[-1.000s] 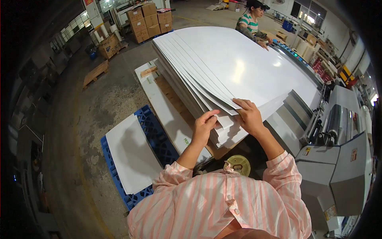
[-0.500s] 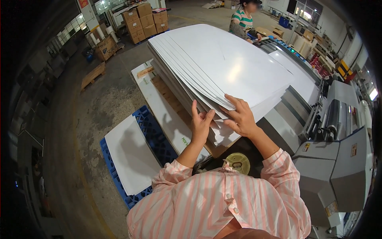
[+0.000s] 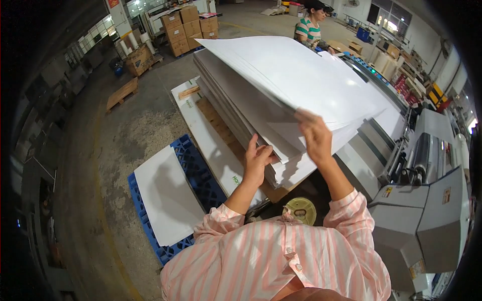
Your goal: Fanning through and inspecting a stack of large white paper sheets in an industrial setting.
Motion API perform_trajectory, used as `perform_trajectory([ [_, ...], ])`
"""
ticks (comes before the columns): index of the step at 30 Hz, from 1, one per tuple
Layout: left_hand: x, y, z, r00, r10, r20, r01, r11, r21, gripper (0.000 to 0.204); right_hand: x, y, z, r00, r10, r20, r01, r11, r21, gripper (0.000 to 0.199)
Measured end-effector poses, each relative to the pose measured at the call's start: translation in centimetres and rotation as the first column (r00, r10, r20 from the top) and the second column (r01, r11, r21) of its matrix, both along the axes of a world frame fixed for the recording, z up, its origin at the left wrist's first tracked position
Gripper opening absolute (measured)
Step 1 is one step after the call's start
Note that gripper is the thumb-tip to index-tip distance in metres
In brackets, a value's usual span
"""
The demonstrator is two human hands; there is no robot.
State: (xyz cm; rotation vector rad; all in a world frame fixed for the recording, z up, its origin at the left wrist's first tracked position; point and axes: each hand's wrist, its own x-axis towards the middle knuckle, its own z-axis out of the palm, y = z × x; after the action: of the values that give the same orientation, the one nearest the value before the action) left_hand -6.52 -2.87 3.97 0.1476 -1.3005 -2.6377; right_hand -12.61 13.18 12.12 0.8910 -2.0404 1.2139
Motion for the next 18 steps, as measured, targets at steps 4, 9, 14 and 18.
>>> perform_trajectory([
  [4, 0.3, 0.2, 0.5, 1.0, 0.029, -0.01, -0.029, 0.997, -0.069, 0.072, 0.8, 0.3, -2.4, 0.997, 0.063, -0.041, -0.049, 0.961, 0.271, 0.017],
  [9, 0.0, 0.9, 0.4, 0.989, 0.131, -0.07, -0.141, 0.976, -0.167, 0.059, 1.3, 0.6, -1.2, 0.977, 0.033, -0.211, 0.065, 0.895, 0.441, 0.042],
  [14, -0.1, 0.7, 0.8, 1.0, 0.013, -0.025, -0.017, 0.985, -0.171, 0.018, 2.6, 0.3, 1.0, 0.922, 0.173, -0.346, 0.046, 0.84, 0.541, 0.047],
  [18, -0.1, -0.3, -0.5, 0.999, -0.053, -0.014, 0.046, 0.947, -0.319, 0.013, 1.5, 0.9, -0.2, 0.966, 0.081, -0.247, 0.072, 0.83, 0.554, 0.036],
])
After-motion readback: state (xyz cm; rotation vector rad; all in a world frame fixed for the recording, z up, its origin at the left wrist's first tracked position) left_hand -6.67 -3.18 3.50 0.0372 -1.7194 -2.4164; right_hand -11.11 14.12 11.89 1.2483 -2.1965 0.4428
